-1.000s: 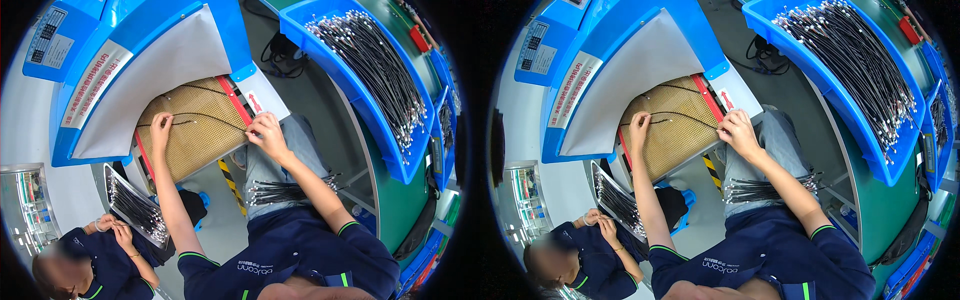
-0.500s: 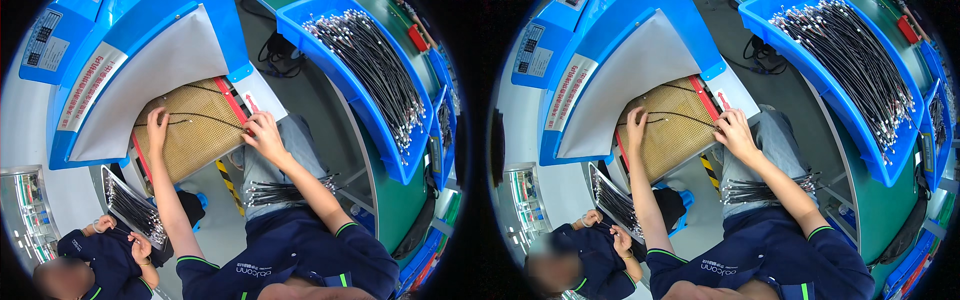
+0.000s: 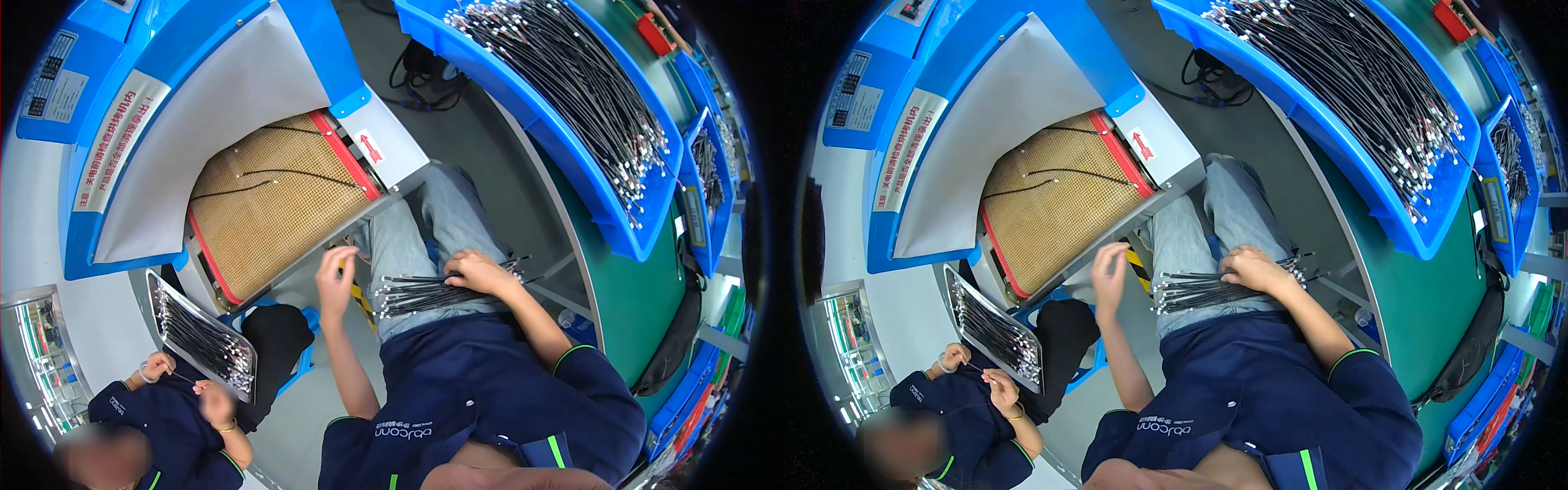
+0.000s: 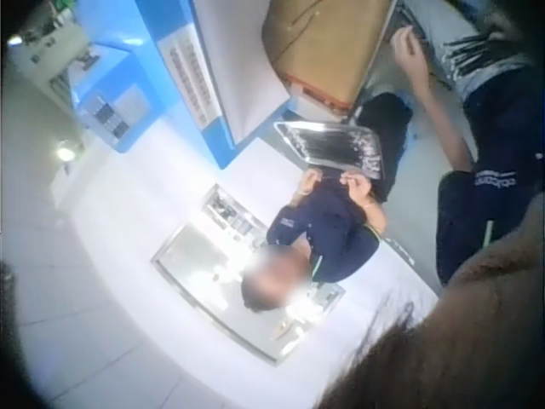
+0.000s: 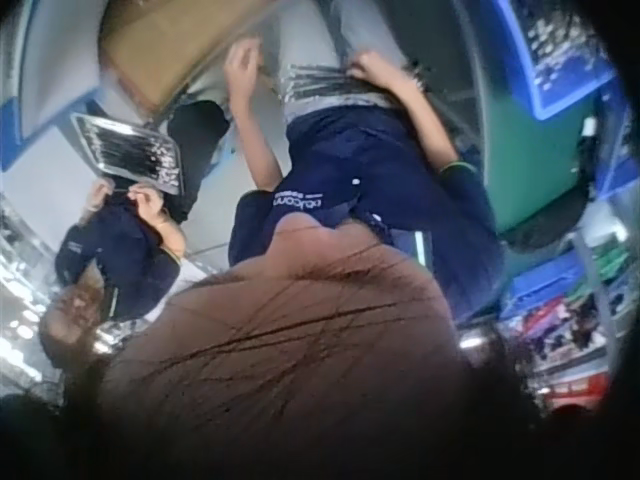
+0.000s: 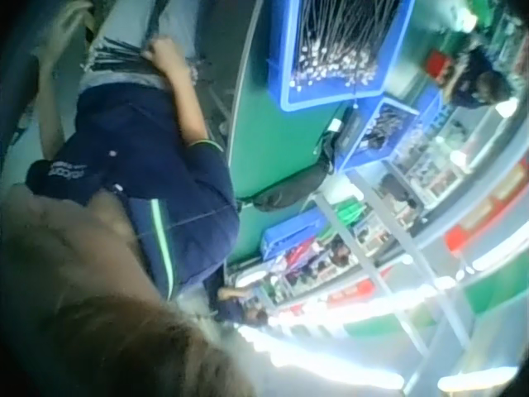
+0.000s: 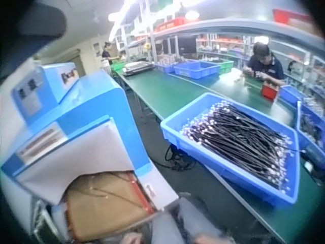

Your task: The person sits at a workstation and repeatedly picks up black cables from a blue bin. They insert the ends of the cables into a machine with a mesh surface, then remove them and place them into a silver tray. The process is repetitive and involves handling multiple cables one by one.

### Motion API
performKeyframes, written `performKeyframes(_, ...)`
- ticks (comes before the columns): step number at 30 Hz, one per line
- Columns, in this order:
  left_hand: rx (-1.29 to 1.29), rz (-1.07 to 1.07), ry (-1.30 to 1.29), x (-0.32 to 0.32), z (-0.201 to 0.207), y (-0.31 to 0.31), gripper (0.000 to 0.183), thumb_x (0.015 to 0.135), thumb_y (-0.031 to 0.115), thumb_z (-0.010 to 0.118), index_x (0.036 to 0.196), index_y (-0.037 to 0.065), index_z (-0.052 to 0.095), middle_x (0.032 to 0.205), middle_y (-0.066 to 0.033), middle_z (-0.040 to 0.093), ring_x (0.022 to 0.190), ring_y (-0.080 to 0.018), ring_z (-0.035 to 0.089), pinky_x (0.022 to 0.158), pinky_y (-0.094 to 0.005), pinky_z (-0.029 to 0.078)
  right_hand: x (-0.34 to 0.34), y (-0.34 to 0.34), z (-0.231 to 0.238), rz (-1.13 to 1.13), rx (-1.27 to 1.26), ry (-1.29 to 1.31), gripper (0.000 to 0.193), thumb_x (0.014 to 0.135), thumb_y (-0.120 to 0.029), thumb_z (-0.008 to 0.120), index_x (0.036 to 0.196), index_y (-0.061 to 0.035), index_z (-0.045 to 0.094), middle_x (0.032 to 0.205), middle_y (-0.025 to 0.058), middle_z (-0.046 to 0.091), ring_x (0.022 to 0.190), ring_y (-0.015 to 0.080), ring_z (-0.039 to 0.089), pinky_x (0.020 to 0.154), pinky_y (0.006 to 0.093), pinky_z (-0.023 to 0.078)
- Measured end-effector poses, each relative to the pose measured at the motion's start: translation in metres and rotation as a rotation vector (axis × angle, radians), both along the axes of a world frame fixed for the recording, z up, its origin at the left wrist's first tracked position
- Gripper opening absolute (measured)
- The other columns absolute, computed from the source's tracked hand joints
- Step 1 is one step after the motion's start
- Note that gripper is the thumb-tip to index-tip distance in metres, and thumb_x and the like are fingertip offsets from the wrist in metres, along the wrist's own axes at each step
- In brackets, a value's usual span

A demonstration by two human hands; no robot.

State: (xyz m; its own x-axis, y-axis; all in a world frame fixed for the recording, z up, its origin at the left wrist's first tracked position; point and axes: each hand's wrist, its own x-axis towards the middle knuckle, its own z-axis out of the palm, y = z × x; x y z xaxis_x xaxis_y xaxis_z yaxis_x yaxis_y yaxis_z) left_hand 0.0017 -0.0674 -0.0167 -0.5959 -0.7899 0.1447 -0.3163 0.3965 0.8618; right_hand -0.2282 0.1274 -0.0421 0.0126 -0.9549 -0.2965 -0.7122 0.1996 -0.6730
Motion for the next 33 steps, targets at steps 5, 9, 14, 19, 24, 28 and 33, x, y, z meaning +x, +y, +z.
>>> performKeyframes(5,0.171,-0.073,-0.111,0.006,-0.021,0.039,0.015,0.086,0.002,0.058,0.099,0.001,0.065,0.101,-0.0116,0.064,0.095,-0.0257,0.061,0.084,-0.0321,0.047,0.002,0.004,-0.004,0.029,-0.007,0.012,0.020,0.078,-0.022,0.069,0.090,-0.0056,0.067,0.086,0.0106,0.064,0.093,0.0297,0.059,0.088,0.0388,0.043)
performKeyframes(9,0.178,-0.121,-0.169,0.008,-0.025,0.056,0.020,0.087,0.006,0.059,0.107,0.003,0.062,0.108,-0.0125,0.061,0.102,-0.0276,0.058,0.087,-0.0330,0.045,0.003,0.001,0.005,-0.034,-0.021,-0.021,0.015,0.075,-0.019,0.069,0.084,-0.0068,0.071,0.086,0.0130,0.065,0.089,0.0315,0.061,0.085,0.0405,0.046)
performKeyframes(14,0.183,-0.256,-0.199,0.001,-0.027,0.070,0.027,0.089,0.011,0.059,0.114,0.005,0.060,0.118,-0.0120,0.056,0.111,-0.0285,0.052,0.092,-0.0354,0.043,0.003,0.007,0.007,-0.108,-0.078,-0.078,0.015,0.077,-0.019,0.068,0.086,-0.0070,0.072,0.083,0.0119,0.064,0.088,0.0299,0.061,0.081,0.0390,0.048)
performKeyframes(19,0.089,-0.290,-0.202,-0.007,-0.029,0.076,0.023,0.087,0.013,0.061,0.108,0.005,0.063,0.106,-0.0118,0.060,0.100,-0.0290,0.055,0.086,-0.0357,0.044,0.002,0.004,0.022,-0.162,-0.070,-0.141,0.016,0.080,-0.021,0.066,0.087,-0.0075,0.072,0.084,0.0108,0.062,0.087,0.0292,0.061,0.078,0.0383,0.048)
performKeyframes(24,0.063,-0.318,-0.236,-0.006,-0.024,0.071,0.015,0.085,0.012,0.062,0.097,0.003,0.066,0.088,-0.0125,0.062,0.088,-0.0297,0.056,0.078,-0.0370,0.045,-0.003,0.002,0.027,-0.142,-0.075,-0.194,0.018,0.081,-0.021,0.066,0.093,-0.0075,0.069,0.089,0.0100,0.063,0.086,0.0304,0.062,0.078,0.0389,0.048)
performKeyframes(28,0.071,-0.230,-0.264,0.006,-0.025,0.063,0.014,0.087,0.012,0.059,0.094,0.001,0.065,0.086,-0.0136,0.062,0.085,-0.0310,0.057,0.075,-0.0376,0.045,-0.019,0.007,0.032,-0.123,-0.006,-0.198,0.023,0.079,-0.016,0.067,0.100,-0.0078,0.066,0.101,0.0103,0.065,0.091,0.0307,0.063,0.080,0.0394,0.049)
performKeyframes(33,0.195,-0.129,-0.311,0.025,-0.026,0.048,0.016,0.089,0.011,0.056,0.095,0.000,0.065,0.085,-0.0148,0.063,0.081,-0.0310,0.060,0.074,-0.0373,0.046,-0.043,0.016,0.039,-0.206,0.070,-0.083,0.021,0.078,-0.012,0.066,0.099,-0.0077,0.066,0.099,0.0107,0.066,0.091,0.0302,0.064,0.081,0.0394,0.050)
